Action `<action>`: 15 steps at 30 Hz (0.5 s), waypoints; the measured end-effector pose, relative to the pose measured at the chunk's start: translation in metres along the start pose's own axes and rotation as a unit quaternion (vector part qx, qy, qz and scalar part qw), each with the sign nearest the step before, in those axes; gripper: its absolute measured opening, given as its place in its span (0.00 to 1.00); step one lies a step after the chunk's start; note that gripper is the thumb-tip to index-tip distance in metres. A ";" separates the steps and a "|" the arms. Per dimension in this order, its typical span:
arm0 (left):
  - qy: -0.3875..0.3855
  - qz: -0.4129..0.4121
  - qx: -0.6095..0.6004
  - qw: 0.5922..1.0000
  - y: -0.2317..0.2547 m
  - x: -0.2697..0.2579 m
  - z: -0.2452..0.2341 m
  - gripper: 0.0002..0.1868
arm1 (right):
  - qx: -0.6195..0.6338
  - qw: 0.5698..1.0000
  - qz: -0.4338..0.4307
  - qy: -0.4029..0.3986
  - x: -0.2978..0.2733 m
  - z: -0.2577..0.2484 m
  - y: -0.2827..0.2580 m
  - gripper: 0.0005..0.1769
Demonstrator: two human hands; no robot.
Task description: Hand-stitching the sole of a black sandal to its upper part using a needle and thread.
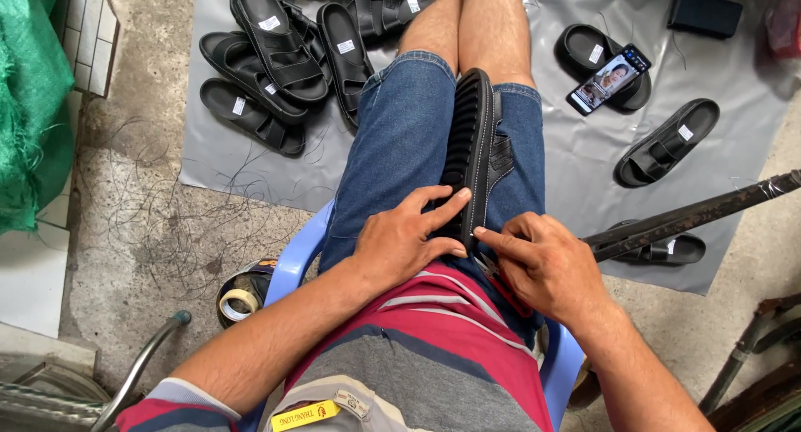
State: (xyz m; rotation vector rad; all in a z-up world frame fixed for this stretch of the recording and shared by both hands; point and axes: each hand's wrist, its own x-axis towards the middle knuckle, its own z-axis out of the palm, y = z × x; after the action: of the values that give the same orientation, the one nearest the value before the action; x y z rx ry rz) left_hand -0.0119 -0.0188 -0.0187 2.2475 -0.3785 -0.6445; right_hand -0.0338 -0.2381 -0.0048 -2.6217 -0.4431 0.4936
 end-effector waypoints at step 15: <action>-0.020 -0.002 -0.039 0.999 -0.001 0.003 -0.005 0.36 | 0.111 0.983 -0.054 0.134 0.019 0.008 -0.015 0.08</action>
State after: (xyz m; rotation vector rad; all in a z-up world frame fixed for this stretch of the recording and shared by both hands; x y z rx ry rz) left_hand -0.0071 -0.0164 -0.0178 2.1659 -0.3614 -0.6950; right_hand -0.0233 -0.2154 -0.0100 -2.3885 -0.4139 0.1420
